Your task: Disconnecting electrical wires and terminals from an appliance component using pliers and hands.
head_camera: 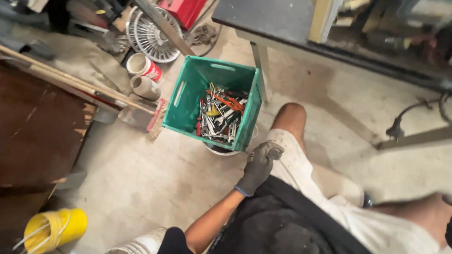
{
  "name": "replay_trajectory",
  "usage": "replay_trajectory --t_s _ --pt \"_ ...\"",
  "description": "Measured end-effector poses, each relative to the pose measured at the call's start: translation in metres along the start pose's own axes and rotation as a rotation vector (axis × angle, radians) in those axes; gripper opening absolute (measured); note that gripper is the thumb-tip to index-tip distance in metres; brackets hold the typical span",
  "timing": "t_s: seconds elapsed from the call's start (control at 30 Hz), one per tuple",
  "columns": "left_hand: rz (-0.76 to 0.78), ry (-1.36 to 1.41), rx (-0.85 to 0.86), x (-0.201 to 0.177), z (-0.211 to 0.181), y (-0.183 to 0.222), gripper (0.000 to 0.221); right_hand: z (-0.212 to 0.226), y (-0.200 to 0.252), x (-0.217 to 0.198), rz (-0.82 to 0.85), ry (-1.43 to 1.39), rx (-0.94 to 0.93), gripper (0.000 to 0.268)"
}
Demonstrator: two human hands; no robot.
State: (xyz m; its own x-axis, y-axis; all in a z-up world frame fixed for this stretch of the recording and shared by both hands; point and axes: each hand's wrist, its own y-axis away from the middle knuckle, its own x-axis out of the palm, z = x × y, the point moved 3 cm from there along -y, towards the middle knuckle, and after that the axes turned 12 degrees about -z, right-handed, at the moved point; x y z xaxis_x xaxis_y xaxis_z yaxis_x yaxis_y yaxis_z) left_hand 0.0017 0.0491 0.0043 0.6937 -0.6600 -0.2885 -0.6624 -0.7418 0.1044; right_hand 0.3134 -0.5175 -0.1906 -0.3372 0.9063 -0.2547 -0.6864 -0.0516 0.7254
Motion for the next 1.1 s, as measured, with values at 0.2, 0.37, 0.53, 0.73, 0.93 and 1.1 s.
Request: replay_trajectory --t_s 0.2,0.37,0.53,0.73,0.93,1.1 --pt "-0.300 -0.202 0.004 0.019 0.014 -0.086 0.031 0.210 0.164 0.120 0.209 -0.167 -0.363 0.042" --pt "-0.607 0.205 -0.056 0.006 -0.068 -0.172 0.016 0.210 0.180 0.124 0.143 -0.149 -0.307 0.036" --pt "-0.710 -0.022 -0.023 -0.019 0.019 -0.300 0.037 0.197 0.169 0.119 0.148 -0.181 -0.204 0.034" --pt "-0.682 0.144 -0.062 -0.010 0.046 -0.333 0.023 0.158 0.163 0.096 0.132 -0.293 -0.257 0.035" --pt "-0.740 0.032 -0.111 -0.004 0.077 -0.363 0.029 0.144 0.183 0.080 0.004 -0.248 -0.334 0.034" --pt "-0.755 0.057 0.033 -0.008 0.038 -0.345 0.023 0.162 0.201 0.096 -0.037 -0.237 -0.286 0.035"
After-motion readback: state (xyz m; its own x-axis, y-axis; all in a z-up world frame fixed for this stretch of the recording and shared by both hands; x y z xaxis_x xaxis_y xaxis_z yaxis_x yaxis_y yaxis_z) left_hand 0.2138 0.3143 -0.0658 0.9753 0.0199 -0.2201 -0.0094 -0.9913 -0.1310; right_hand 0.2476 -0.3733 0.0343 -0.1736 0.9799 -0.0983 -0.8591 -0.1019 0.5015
